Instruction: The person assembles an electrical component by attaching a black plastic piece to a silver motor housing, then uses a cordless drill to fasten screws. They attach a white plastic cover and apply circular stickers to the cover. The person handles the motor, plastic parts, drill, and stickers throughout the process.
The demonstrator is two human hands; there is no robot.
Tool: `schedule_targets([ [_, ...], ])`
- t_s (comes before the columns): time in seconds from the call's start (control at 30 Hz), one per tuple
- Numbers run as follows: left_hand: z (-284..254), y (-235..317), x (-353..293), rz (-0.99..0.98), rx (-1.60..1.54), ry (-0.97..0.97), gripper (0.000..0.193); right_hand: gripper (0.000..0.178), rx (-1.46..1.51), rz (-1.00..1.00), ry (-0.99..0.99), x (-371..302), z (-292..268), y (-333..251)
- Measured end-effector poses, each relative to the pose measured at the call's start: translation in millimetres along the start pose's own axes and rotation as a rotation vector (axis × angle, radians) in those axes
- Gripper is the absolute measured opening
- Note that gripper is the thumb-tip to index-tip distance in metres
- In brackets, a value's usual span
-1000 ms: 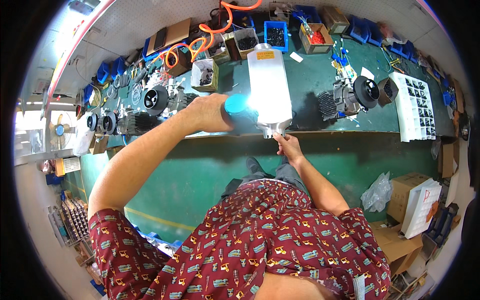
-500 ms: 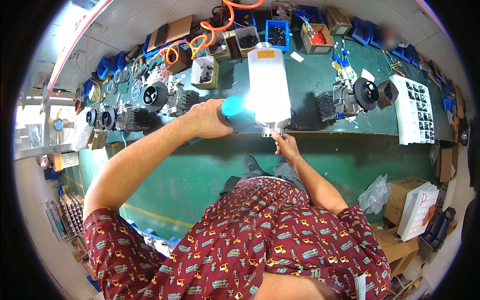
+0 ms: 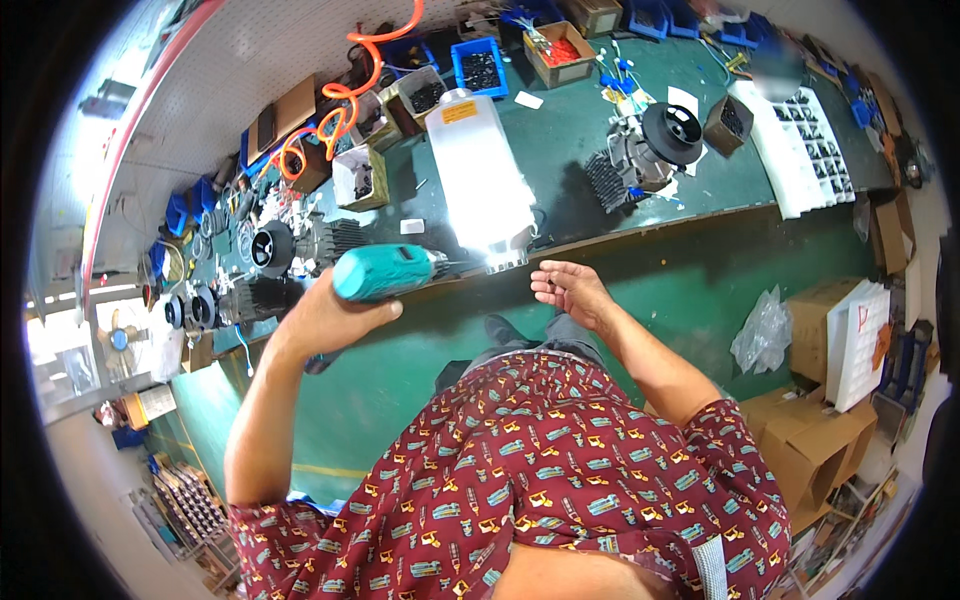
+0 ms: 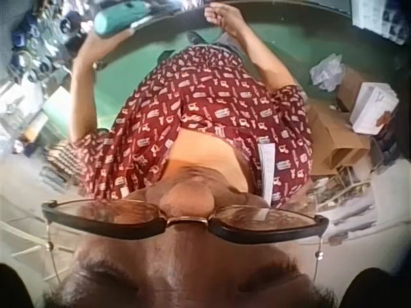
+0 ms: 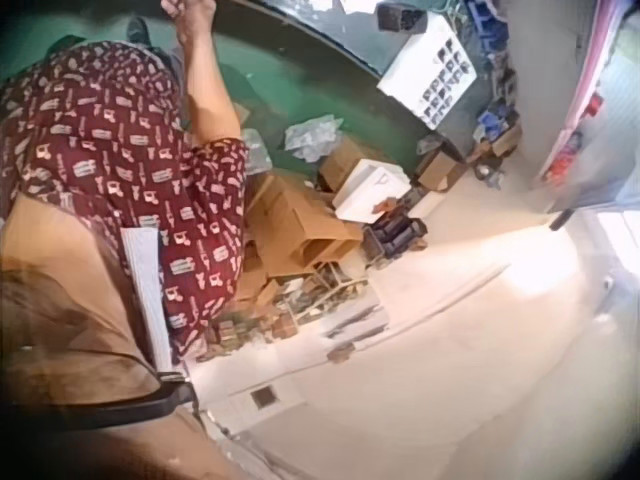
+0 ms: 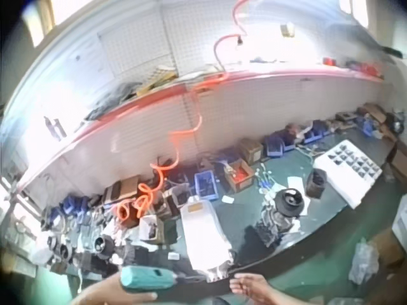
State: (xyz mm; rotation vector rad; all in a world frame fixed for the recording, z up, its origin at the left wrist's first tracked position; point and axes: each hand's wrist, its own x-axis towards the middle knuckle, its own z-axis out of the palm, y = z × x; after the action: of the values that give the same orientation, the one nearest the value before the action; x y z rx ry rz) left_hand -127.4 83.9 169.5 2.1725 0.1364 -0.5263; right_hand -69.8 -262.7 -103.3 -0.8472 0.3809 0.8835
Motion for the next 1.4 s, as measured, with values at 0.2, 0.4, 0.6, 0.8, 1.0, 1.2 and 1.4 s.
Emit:
schedule_targets([
  [0.2,53.0,-28.8,-21.3,-0.147,-0.295,0.042,0.039,0.024,0.156,-0.067,-0.014,4.2,16.6,-14.8],
  [0.4,97.6,-31.8,-14.0,-0.174,-0.544,0.112,0.027,0.026,0.182,-0.099,0.001,16.2,6.5,-13.4],
  [0.6,104.5,-32.0,-12.4,-0.228,-0.561,0.119,0.022,0.028,0.175,-0.103,-0.048,13.8,0.7,-20.6],
  [0.8,108.1,-32.6,-10.5,-0.238,-0.556,0.101,0.021,0.025,0.157,-0.093,-0.14,8.8,0.4,-31.6],
  [1.0,95.3,-27.5,-9.5,-0.336,-0.627,0.05,0.027,0.025,-0.006,-0.001,-0.21,-2.9,-6.0,-53.6],
  [1.2,70.0,-13.9,-1.1,-0.189,-0.356,-0.011,0.028,0.017,-0.134,0.009,-0.254,9.9,-5.7,-56.6],
  [1.4,49.7,20.1,45.5,0.265,0.04,-0.051,0.027,0.023,-0.245,-0.208,0.091,38.9,20.9,-28.3],
])
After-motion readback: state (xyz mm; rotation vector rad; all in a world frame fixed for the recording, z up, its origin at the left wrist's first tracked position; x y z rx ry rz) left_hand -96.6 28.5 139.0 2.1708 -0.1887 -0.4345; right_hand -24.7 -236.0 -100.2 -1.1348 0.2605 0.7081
